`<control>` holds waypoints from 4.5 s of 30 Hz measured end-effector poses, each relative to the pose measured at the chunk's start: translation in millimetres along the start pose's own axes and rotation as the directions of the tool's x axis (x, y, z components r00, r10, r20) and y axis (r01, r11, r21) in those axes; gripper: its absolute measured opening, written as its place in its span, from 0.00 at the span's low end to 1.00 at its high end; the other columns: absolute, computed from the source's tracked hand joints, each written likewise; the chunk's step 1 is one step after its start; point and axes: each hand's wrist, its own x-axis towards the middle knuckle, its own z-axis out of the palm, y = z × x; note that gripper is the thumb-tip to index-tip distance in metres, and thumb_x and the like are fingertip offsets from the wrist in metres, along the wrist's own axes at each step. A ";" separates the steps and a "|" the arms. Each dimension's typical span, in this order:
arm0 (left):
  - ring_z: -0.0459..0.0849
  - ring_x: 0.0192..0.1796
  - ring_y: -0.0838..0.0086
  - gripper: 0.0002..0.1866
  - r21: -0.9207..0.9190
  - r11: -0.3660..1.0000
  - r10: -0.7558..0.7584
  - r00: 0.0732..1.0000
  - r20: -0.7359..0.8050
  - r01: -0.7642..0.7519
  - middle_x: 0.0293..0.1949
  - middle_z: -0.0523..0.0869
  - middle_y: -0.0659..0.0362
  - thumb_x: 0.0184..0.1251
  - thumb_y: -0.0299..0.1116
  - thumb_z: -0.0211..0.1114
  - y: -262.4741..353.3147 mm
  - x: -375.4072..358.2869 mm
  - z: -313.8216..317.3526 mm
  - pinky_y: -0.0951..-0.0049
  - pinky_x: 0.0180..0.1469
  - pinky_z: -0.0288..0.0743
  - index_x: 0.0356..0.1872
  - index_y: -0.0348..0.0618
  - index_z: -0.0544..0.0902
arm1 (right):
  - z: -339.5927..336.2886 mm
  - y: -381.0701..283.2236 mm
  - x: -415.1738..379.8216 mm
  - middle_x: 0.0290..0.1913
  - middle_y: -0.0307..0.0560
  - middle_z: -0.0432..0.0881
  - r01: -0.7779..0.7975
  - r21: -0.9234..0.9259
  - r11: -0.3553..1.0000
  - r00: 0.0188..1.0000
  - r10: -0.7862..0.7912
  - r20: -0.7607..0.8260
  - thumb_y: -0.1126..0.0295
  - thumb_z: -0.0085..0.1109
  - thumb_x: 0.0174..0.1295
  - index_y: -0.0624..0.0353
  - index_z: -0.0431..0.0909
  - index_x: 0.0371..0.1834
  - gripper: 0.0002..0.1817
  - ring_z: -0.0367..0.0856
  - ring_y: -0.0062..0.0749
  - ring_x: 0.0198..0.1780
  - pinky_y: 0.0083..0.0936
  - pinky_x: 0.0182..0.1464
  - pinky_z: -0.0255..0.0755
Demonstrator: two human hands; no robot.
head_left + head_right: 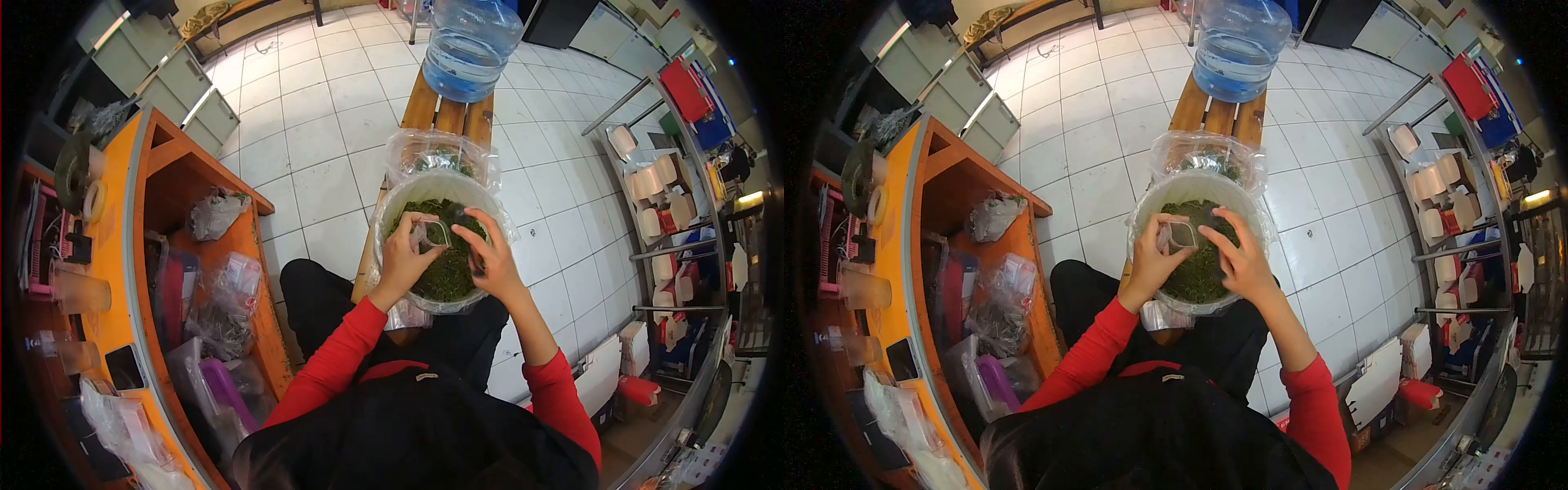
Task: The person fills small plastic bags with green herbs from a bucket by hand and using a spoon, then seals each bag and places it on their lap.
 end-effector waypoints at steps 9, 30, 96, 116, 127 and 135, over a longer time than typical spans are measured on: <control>0.84 0.46 0.75 0.26 -0.171 0.977 -0.103 0.987 0.124 0.124 0.47 0.85 0.59 0.53 0.24 0.74 25.7 -5.7 -5.8 0.73 0.48 0.76 0.55 0.39 0.78 | 8.0 -14.9 19.3 0.50 0.53 0.77 -0.070 -0.051 0.996 0.994 0.065 -0.084 0.80 0.65 0.50 0.55 0.82 0.35 0.10 0.75 0.46 0.54 0.38 0.58 0.67; 0.85 0.43 0.73 0.06 -0.546 0.835 -0.123 0.991 -0.060 0.071 0.37 0.87 0.52 0.66 0.22 0.64 29.2 -7.1 -6.3 0.75 0.50 0.77 0.40 0.28 0.82 | 26.7 -36.5 30.9 0.28 0.41 0.81 -0.354 0.577 0.736 0.855 0.504 -0.118 0.76 0.68 0.54 0.64 0.81 0.28 0.05 0.79 0.25 0.33 0.21 0.41 0.69; 0.86 0.28 0.66 0.04 0.086 0.996 -0.003 0.994 0.108 -0.006 0.25 0.84 0.50 0.59 0.22 0.65 43.6 -6.8 -39.4 0.72 0.30 0.78 0.30 0.30 0.81 | 23.6 -47.3 25.6 0.21 0.55 0.80 -0.269 0.004 0.963 0.947 0.264 0.184 0.75 0.58 0.56 0.64 0.78 0.22 0.06 0.81 0.48 0.23 0.37 0.27 0.73; 0.77 0.59 0.61 0.20 0.048 0.934 0.345 0.931 0.122 -0.353 0.48 0.83 0.57 0.52 0.21 0.68 55.2 25.7 -38.0 0.56 0.70 0.60 0.49 0.43 0.77 | -0.1 -18.8 66.8 0.17 0.40 0.77 -0.489 0.390 0.780 0.870 0.470 0.152 0.72 0.60 0.60 0.64 0.75 0.19 0.12 0.70 0.22 0.15 0.21 0.20 0.64; 0.78 0.58 0.69 0.24 -0.348 0.934 -0.079 0.906 -0.417 -0.079 0.54 0.80 0.53 0.61 0.21 0.66 13.5 27.9 -85.0 0.70 0.62 0.69 0.60 0.36 0.73 | 59.1 46.7 23.3 0.44 0.48 0.75 0.014 -0.346 0.938 0.727 0.228 0.648 0.77 0.61 0.51 0.51 0.83 0.39 0.12 0.74 0.43 0.52 0.38 0.51 0.69; 0.77 0.59 0.69 0.20 -0.459 0.888 -0.242 0.862 -0.446 0.012 0.54 0.80 0.52 0.61 0.20 0.64 3.3 15.1 -98.7 0.70 0.63 0.68 0.56 0.34 0.75 | 65.4 73.2 22.2 0.44 0.54 0.77 -0.287 -0.090 0.954 0.858 0.298 0.419 0.79 0.60 0.53 0.60 0.81 0.37 0.08 0.80 0.50 0.46 0.38 0.46 0.73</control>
